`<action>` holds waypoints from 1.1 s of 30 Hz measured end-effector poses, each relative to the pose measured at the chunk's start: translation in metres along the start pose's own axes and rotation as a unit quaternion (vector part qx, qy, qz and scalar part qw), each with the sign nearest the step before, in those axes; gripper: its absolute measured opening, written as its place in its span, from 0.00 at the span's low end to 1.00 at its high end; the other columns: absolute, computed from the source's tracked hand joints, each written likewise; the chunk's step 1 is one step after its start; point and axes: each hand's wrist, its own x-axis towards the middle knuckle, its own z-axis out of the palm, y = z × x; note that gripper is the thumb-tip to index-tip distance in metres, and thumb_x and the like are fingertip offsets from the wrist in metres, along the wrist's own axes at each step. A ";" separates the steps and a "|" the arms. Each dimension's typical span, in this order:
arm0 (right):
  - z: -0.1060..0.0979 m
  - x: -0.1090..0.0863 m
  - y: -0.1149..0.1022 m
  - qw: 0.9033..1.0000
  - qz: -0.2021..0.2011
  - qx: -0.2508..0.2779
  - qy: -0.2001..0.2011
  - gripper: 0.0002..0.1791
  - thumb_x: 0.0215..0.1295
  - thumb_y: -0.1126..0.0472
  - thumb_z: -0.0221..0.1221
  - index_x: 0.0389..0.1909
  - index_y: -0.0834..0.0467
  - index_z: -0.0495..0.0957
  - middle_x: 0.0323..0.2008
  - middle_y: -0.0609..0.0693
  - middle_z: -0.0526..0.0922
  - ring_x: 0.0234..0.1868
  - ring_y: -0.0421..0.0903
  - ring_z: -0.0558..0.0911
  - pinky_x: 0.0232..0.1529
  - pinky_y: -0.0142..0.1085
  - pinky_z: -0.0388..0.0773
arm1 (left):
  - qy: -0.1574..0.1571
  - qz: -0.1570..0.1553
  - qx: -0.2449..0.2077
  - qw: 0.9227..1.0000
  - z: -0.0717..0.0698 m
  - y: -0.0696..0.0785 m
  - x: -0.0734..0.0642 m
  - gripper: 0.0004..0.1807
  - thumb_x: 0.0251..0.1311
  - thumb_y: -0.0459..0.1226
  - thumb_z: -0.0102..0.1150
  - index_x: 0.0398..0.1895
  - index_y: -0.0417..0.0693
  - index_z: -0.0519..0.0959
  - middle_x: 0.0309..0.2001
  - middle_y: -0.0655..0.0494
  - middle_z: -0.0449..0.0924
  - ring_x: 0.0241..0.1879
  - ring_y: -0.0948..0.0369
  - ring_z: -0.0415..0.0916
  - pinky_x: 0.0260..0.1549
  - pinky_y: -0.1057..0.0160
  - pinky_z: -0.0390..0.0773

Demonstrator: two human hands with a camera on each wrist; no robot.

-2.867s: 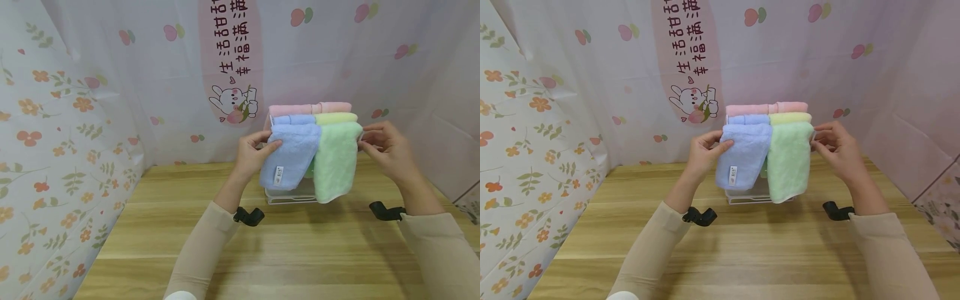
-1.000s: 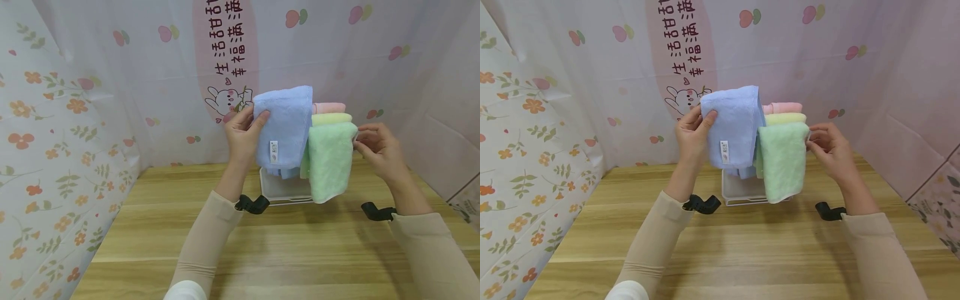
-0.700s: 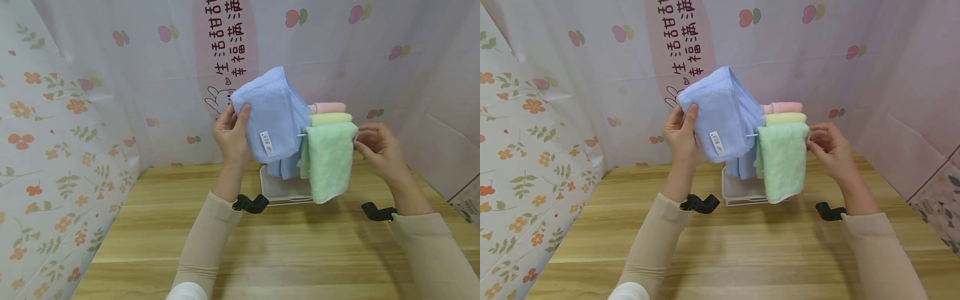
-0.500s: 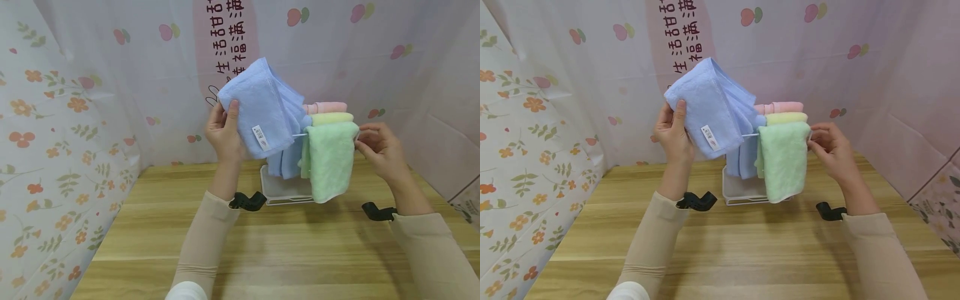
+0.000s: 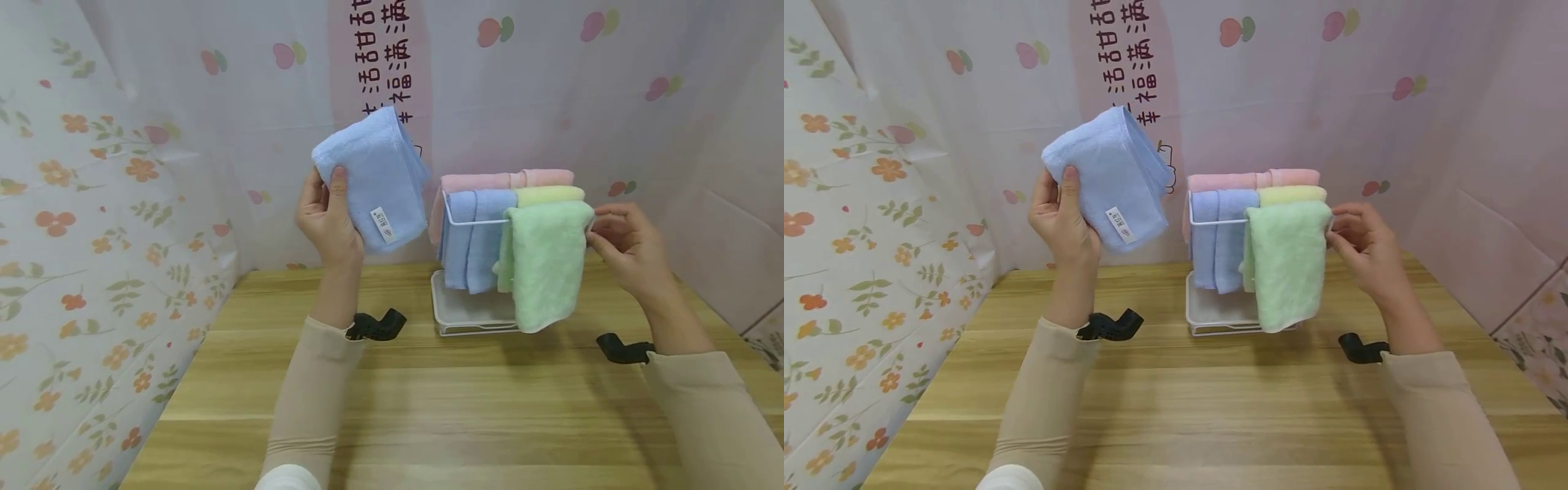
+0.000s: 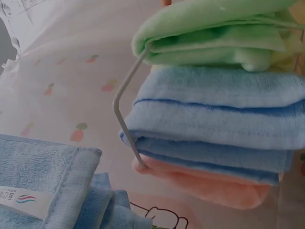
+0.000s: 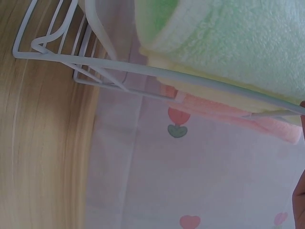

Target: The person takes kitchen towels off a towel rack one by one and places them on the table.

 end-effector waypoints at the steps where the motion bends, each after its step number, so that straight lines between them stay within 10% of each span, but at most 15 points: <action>1: 0.000 0.000 -0.001 1.000 0.001 -0.006 0.000 0.21 0.62 0.84 0.53 0.56 0.77 0.64 0.38 0.33 0.83 0.32 0.29 0.82 0.37 0.17 0.77 | -0.001 -0.002 0.005 1.000 -0.003 0.000 0.000 0.11 0.61 0.26 0.63 0.47 0.34 0.83 0.38 0.52 0.85 0.36 0.58 0.84 0.40 0.61 0.86; 15: 0.000 -0.001 0.003 1.000 -0.006 -0.022 -0.003 0.21 0.62 0.84 0.53 0.57 0.77 0.64 0.37 0.33 0.82 0.31 0.29 0.81 0.36 0.17 0.76 | -0.035 -0.030 0.158 0.986 -0.057 -0.004 -0.002 0.12 0.57 0.33 0.69 0.45 0.40 0.86 0.33 0.60 0.86 0.30 0.62 0.84 0.32 0.65 0.85; 33: 0.002 -0.001 0.004 1.000 -0.003 0.012 0.002 0.21 0.63 0.84 0.52 0.57 0.77 0.63 0.37 0.35 0.83 0.33 0.31 0.82 0.38 0.17 0.77 | -0.071 -0.052 0.330 0.940 -0.130 0.014 0.005 0.17 0.58 0.39 0.71 0.47 0.40 0.85 0.29 0.64 0.83 0.25 0.68 0.80 0.27 0.72 0.82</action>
